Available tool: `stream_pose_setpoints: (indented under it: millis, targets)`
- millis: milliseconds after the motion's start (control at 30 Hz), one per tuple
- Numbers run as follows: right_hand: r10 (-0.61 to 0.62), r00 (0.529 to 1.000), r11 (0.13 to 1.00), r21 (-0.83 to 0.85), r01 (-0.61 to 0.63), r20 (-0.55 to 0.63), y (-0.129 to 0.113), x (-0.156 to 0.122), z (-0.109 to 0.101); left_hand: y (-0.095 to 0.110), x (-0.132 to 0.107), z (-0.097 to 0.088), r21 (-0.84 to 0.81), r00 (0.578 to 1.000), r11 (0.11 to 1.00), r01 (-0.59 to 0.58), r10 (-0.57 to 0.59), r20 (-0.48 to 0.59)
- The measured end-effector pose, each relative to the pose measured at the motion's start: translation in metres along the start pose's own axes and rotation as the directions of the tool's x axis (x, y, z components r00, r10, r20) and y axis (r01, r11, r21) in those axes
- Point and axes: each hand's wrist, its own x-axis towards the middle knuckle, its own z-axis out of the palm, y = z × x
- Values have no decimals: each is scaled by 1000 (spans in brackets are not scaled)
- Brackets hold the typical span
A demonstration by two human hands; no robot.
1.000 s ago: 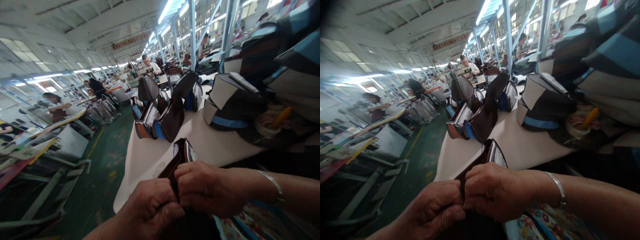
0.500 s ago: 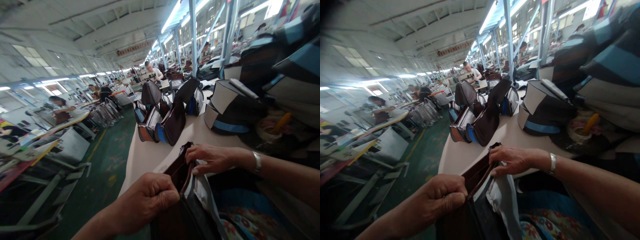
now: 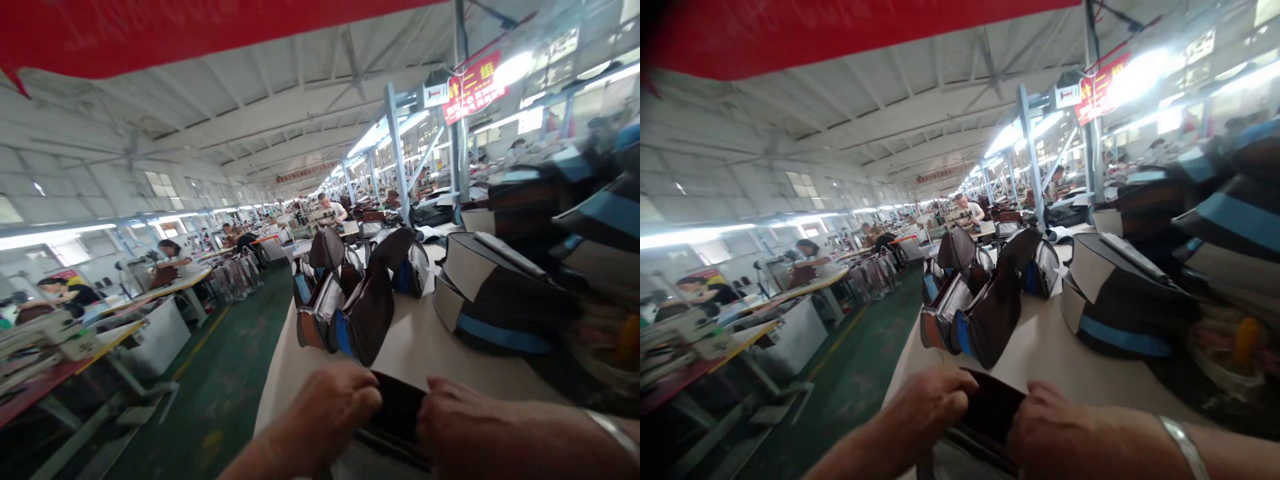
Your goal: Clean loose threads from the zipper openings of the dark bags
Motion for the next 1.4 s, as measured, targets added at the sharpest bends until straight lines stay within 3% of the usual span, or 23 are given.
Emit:
stream_pose_setpoints:
  millis: [33,100,167,267,333,400,433,500,567,633,667,733,933,1067,1167,1267,1400]
  targets:
    - [-5,1000,1000,-22,5,29,-7,9,-2,0,4,27,-113,999,993,-35,36,3]
    - [8,993,999,-49,-3,116,-13,26,-8,-5,11,75,-219,983,975,-39,-2,-182]
    - [17,976,1000,-7,-16,217,-11,38,-16,-11,13,104,-278,944,959,-53,-42,-326]
    - [2,955,946,309,-98,298,-2,40,-36,-19,12,105,-393,863,918,-60,-150,-482]
    - [-18,965,822,554,-134,260,3,31,-50,-22,7,90,-437,807,899,-27,-238,-540]
    - [3,985,734,668,-120,174,3,20,-57,-23,1,75,-475,760,879,40,-335,-557]
    - [46,991,708,696,-122,127,0,15,-57,-24,-3,69,-518,760,852,77,-386,-522]
    - [139,989,694,706,-138,56,-8,7,-47,-22,-10,62,-611,835,779,140,-424,-349]
    - [178,984,671,730,-130,12,-17,3,-28,-17,-16,57,-631,947,768,112,-274,-166]
    - [188,982,636,765,-103,-24,-22,2,-7,-10,-19,52,-586,994,808,-61,-5,-109]
    - [201,978,624,777,-90,-48,-23,2,1,-6,-20,49,-564,988,813,-147,99,-115]
    - [242,967,605,791,-88,-78,-24,0,10,1,-19,45,-565,979,799,-205,163,-125]
    - [314,945,506,825,-250,94,-21,-14,-4,20,-11,43,-682,996,726,82,-36,82]
    - [286,958,449,881,-149,16,-9,-16,3,24,3,45,-679,990,726,105,-9,144]
    - [257,966,336,937,-95,6,2,-16,16,24,15,46,-644,984,756,116,1,179]
    - [235,972,217,976,-24,-28,9,-18,25,25,21,47,-618,976,769,164,-37,213]
    - [281,959,155,988,-10,-35,10,-18,32,27,24,47,-599,975,778,192,-83,205]
